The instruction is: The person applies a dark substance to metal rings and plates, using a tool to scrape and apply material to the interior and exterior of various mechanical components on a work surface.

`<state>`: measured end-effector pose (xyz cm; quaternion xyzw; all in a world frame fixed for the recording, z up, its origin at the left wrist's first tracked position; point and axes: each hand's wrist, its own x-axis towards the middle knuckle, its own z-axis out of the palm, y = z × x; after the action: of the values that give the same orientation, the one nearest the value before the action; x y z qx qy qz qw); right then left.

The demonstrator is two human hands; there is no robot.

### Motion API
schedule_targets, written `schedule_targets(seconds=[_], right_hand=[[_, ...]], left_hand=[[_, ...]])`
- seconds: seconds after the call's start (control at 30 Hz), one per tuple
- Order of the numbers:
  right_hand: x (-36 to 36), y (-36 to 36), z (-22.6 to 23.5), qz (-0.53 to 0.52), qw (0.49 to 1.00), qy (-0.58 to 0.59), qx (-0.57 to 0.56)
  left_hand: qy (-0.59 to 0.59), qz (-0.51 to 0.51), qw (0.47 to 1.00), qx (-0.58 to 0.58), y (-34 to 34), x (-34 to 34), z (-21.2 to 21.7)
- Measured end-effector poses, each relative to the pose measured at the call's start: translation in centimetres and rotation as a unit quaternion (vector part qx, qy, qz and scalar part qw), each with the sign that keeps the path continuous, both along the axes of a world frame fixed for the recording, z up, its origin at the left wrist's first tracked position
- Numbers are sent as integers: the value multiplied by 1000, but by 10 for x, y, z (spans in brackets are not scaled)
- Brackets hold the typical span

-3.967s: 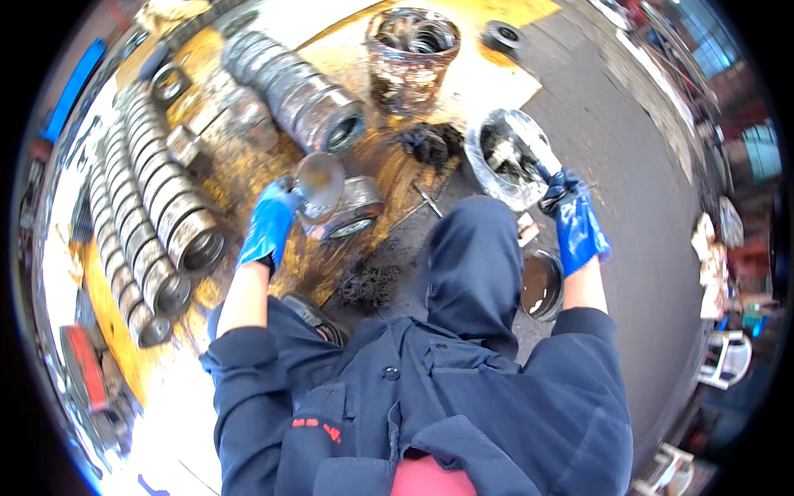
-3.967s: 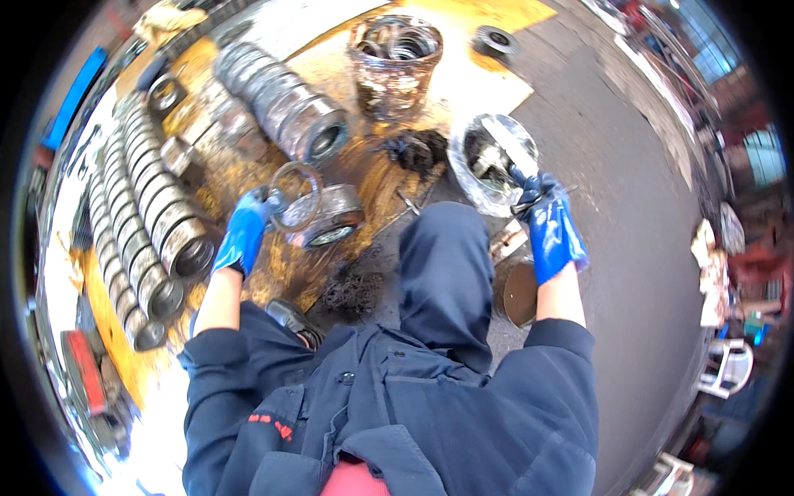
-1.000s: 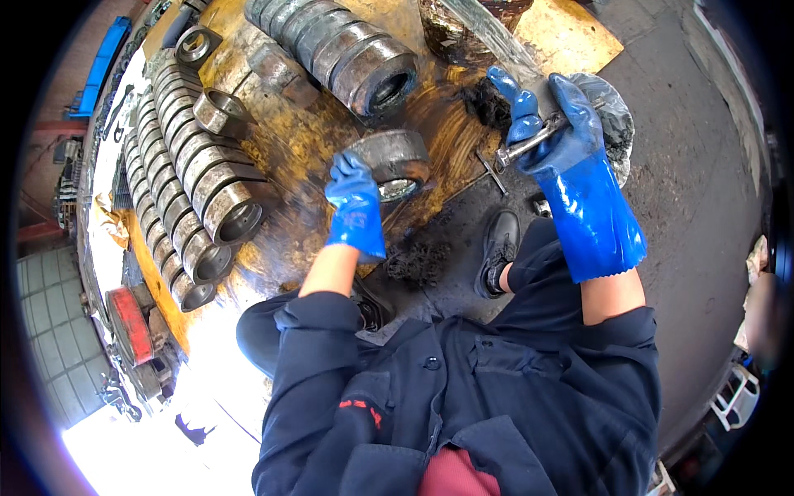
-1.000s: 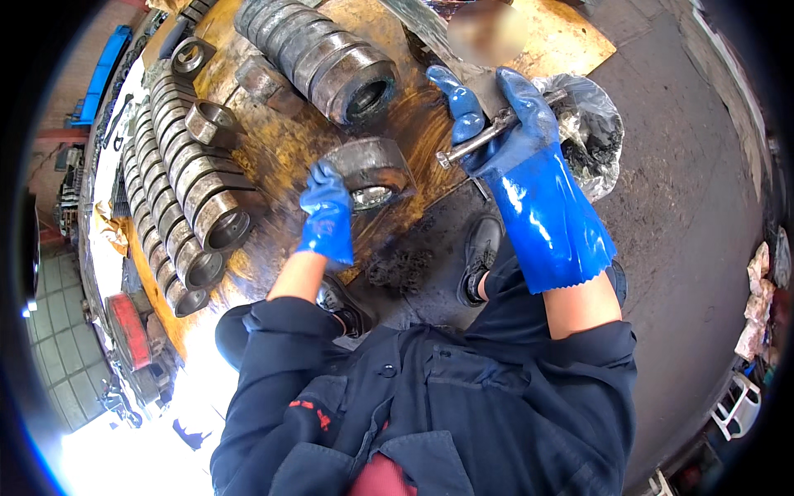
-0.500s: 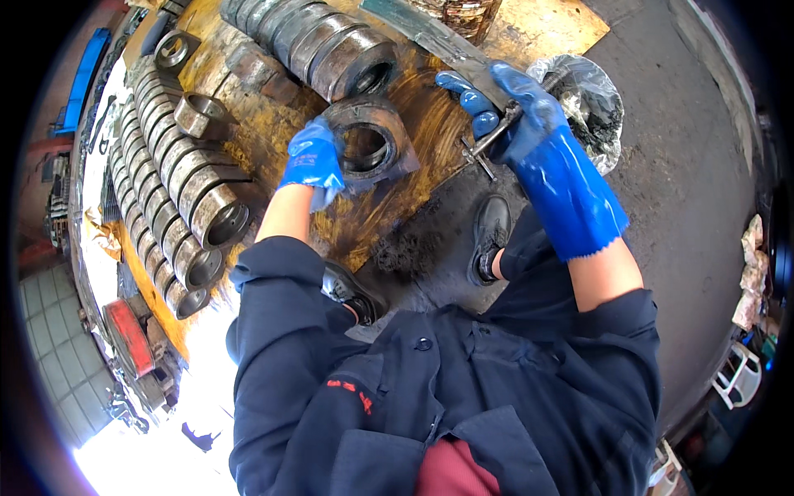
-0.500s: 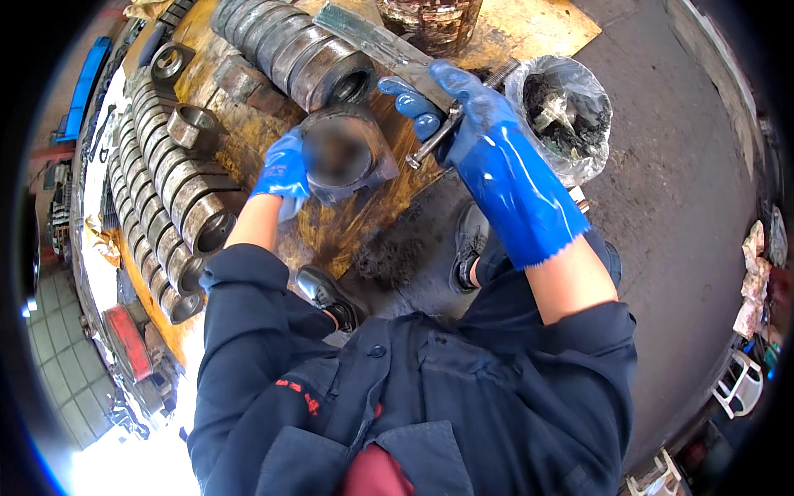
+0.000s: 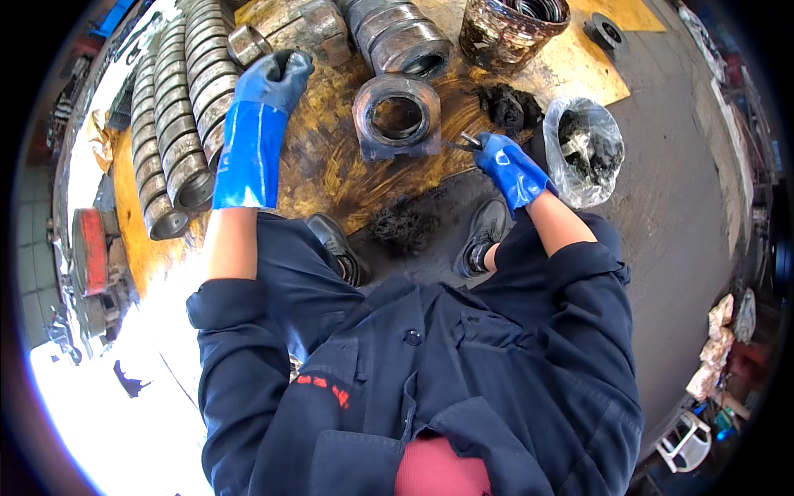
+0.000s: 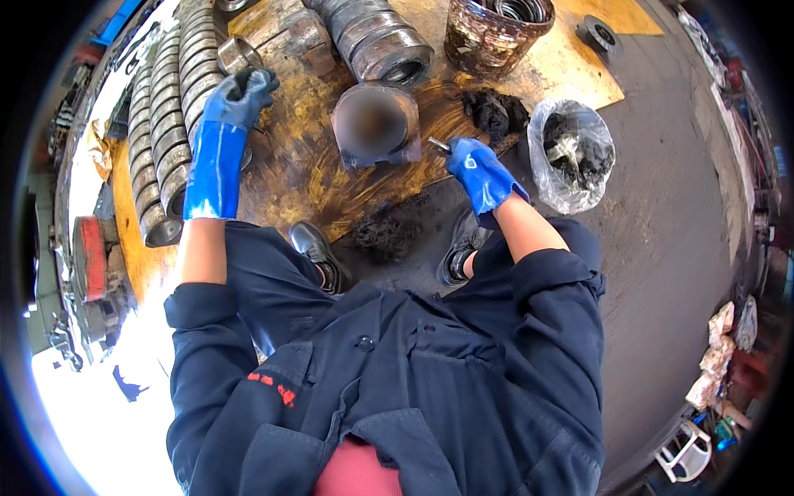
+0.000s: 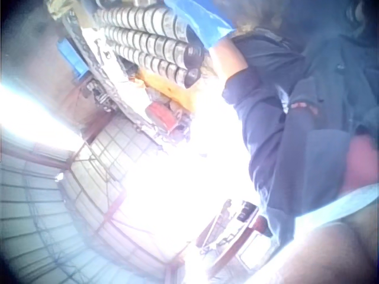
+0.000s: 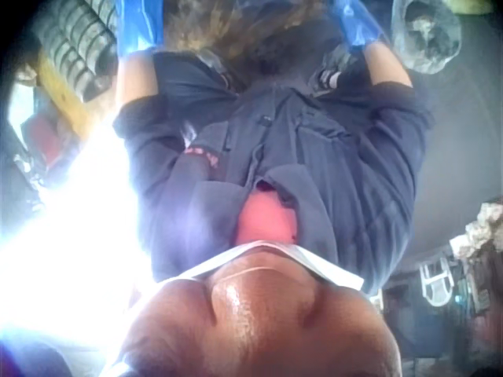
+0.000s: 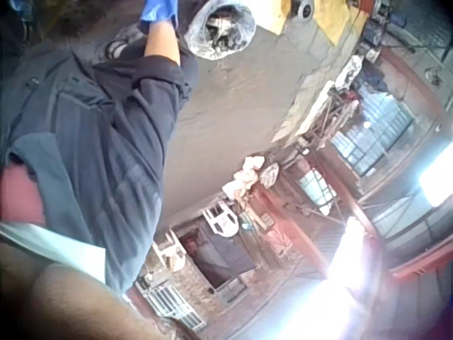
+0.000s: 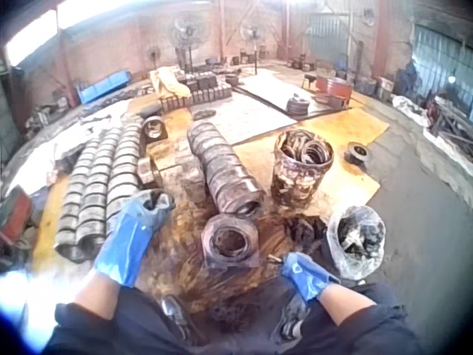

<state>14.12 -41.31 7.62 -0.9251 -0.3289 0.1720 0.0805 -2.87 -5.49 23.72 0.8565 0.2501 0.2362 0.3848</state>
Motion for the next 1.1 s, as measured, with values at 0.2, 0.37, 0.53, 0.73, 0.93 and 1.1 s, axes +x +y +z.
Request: schedule_targets(seconds=[0.2, 0.37, 0.53, 0.73, 0.93, 1.1], right_hand=[[44, -1, 0, -23, 994, 52, 99], [70, -5, -27, -69, 966, 205, 139], [53, -15, -89, -43, 957, 227, 176], [37, -17, -94, -134, 900, 324, 260], [-9, 3, -133, -221, 855, 373, 284], [-79, 48, -128, -231, 770, 425, 416]], left_hand=[[174, -6, 959, 224, -16, -18, -6], [272, -1, 928, 254, 1, -27, -12], [281, 7, 923, 264, 5, -26, -26], [286, 11, 917, 278, 17, -33, -23], [351, 26, 906, 234, 16, -29, -19], [319, 30, 912, 257, 9, -49, -7]])
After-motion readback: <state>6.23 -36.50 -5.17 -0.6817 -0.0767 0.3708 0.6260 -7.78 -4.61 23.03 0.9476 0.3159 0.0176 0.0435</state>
